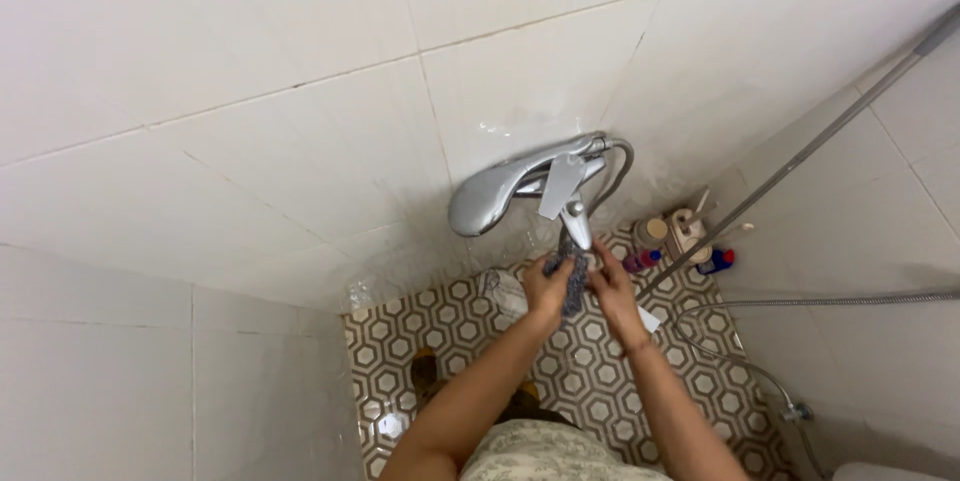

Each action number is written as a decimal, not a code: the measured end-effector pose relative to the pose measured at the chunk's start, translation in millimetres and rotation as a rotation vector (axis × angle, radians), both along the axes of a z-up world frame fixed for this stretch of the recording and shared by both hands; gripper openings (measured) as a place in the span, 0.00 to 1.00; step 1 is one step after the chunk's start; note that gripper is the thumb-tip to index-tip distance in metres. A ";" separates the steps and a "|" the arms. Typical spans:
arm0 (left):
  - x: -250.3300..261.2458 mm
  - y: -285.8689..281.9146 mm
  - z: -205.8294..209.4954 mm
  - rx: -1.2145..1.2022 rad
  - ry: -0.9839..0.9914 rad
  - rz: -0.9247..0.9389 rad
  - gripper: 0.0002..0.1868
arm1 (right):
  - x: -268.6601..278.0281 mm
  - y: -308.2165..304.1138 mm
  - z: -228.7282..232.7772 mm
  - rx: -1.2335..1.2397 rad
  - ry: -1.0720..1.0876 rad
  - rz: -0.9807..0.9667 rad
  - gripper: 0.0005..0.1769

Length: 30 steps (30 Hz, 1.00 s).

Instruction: Scrubbing and rinsing the shower faucet and handheld showerhead in a bathroom.

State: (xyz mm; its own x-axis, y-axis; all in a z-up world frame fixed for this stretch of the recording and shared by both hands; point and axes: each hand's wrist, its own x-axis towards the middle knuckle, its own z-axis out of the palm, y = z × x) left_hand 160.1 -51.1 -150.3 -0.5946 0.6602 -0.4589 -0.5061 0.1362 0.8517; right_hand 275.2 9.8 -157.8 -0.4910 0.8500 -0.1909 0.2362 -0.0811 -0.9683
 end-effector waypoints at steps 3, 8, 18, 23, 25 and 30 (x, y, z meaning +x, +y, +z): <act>15.7 -12.2 18.1 -0.041 -0.037 -0.049 0.19 | 16.8 -38.3 -1.3 -0.283 0.092 -0.133 0.34; 16.7 -16.9 1.2 -0.094 0.139 -0.333 0.23 | 51.8 -28.0 5.8 -0.383 0.138 -0.268 0.35; -46.0 66.0 -39.6 0.122 0.140 -0.003 0.18 | -28.9 39.1 15.8 0.285 -0.020 -0.231 0.25; -53.8 71.4 -15.8 0.004 0.113 0.016 0.15 | -52.7 67.8 26.9 0.291 -0.164 -0.244 0.17; -48.5 67.4 -24.9 -0.042 0.125 0.005 0.15 | -40.1 48.2 24.3 0.393 -0.166 -0.235 0.16; -57.8 79.7 -18.7 -0.076 0.212 0.001 0.14 | -53.9 52.8 45.0 0.620 -0.197 -0.229 0.14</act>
